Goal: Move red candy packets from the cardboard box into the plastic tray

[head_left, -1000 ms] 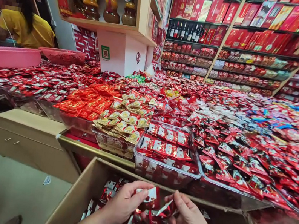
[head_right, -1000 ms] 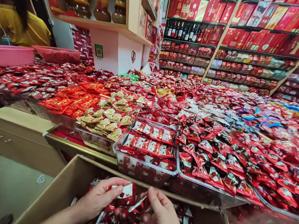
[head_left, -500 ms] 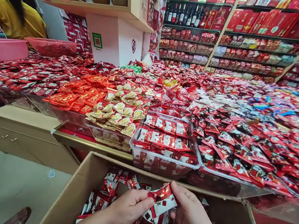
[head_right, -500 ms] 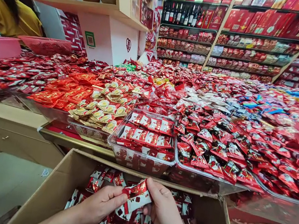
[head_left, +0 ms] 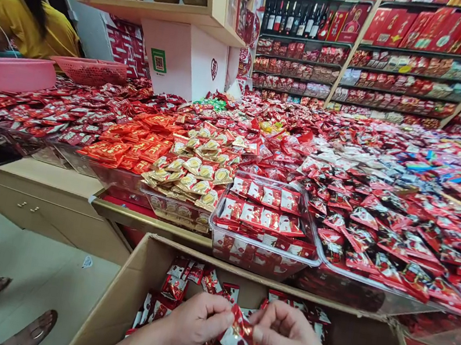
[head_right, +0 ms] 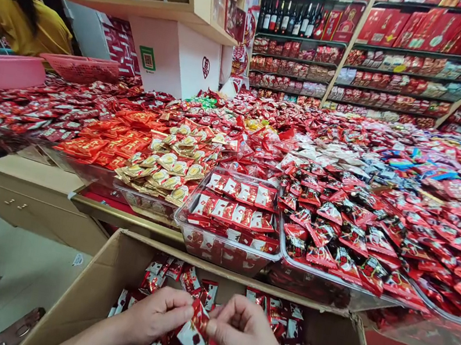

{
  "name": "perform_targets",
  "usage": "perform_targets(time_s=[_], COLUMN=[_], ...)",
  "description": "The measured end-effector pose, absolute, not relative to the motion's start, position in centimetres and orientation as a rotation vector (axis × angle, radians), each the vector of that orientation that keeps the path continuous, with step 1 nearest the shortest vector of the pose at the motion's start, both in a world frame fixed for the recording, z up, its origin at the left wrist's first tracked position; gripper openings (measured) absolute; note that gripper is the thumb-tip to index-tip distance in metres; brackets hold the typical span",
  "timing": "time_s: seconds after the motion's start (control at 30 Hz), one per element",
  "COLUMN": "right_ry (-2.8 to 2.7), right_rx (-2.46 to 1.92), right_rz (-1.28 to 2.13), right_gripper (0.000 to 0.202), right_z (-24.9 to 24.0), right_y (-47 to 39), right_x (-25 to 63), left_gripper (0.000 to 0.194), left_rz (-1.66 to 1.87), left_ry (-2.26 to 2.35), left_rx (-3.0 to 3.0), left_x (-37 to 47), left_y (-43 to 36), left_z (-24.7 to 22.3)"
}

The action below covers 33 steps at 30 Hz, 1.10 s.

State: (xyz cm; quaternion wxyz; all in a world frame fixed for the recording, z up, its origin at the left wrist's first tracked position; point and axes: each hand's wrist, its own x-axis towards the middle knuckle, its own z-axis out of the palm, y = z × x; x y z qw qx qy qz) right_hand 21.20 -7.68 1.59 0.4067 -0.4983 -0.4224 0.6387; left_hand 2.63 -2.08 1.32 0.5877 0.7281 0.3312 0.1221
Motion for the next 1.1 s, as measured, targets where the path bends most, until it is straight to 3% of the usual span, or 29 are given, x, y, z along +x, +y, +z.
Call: perform_targets(time_s=[0.3,0.53,0.9,1.1], right_ry=[-1.260,-1.383,-1.380,-1.878], right_rx=[-1.289,-1.360,-1.420,-1.745], right_rz=[1.686,1.580,1.498,1.220], right_gripper=[0.024,0.020,0.016,0.017], right_z=[1.2,-0.1,0.2,-0.2], right_y=[-8.3,-8.3,-7.6,-8.0], right_x=[20.8,20.7,22.1,22.9], left_gripper=[0.045,0.029,0.040,0.047], left_rz=[0.249,0.200,0.570,0.671], left_ry=[0.767,0.815,0.864,0.863], left_rx=[1.669,1.602,1.143,1.062], left_x=[2.8,2.7,2.5,2.3], left_y=[-2.8,-2.5,-1.6,-1.1], left_z=[0.7,0.7,-0.1,0.2])
